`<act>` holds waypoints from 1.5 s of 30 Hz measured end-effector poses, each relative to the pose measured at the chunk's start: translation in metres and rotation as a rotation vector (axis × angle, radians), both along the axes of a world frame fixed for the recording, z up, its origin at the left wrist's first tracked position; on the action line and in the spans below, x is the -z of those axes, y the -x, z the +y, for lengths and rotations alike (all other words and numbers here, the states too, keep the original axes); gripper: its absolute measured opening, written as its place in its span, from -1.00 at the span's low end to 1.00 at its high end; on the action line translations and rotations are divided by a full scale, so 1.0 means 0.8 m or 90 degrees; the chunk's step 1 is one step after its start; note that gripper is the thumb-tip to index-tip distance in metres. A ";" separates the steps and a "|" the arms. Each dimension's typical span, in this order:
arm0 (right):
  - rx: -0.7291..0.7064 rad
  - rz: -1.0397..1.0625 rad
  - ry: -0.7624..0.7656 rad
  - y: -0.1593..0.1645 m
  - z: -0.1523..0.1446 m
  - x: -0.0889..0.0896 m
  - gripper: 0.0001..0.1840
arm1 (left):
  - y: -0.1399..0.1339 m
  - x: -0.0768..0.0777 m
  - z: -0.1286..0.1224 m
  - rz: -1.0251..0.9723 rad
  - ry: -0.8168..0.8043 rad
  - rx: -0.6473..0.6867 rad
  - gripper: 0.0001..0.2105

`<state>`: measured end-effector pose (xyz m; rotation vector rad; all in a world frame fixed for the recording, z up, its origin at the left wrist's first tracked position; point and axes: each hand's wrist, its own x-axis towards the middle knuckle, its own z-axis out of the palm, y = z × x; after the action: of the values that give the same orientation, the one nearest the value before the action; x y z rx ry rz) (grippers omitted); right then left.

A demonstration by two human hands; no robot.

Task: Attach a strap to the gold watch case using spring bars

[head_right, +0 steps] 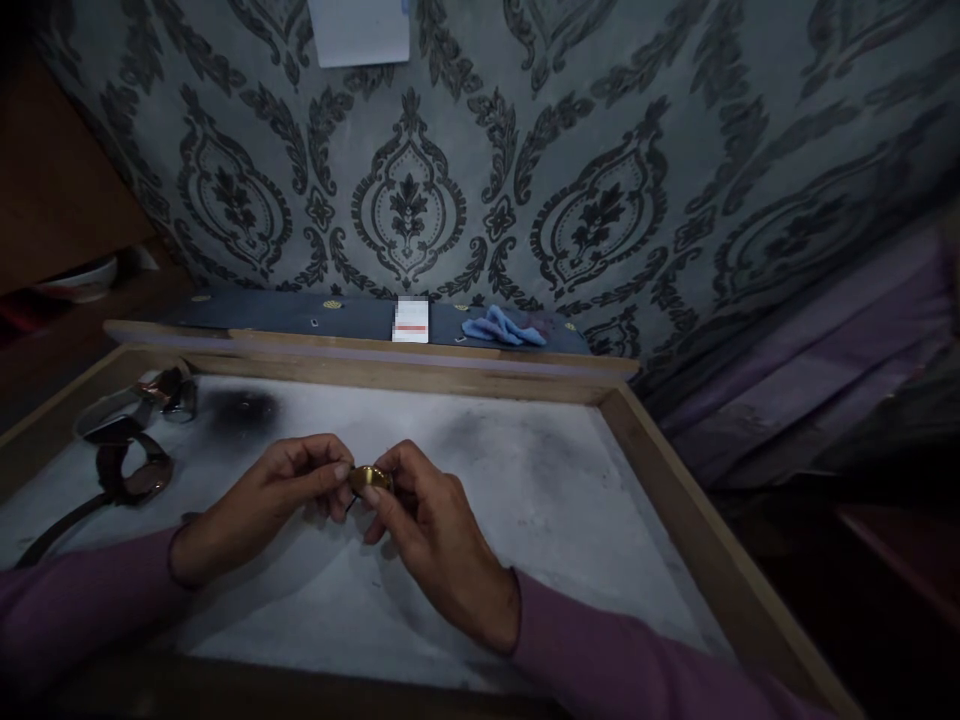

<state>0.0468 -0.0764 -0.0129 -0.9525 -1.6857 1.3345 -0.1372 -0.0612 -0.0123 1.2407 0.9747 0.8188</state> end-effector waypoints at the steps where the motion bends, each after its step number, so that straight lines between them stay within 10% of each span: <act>1: 0.000 -0.002 -0.002 0.000 0.000 0.000 -0.81 | 0.000 0.000 0.000 -0.003 0.004 0.000 -0.79; 45: 0.010 -0.011 0.018 0.000 0.004 0.005 -0.82 | -0.001 0.001 0.001 -0.024 0.025 0.001 -0.80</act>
<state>0.0470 -0.0734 -0.0168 -0.9934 -1.6729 1.3469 -0.1367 -0.0604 -0.0127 1.1887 0.9551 0.8146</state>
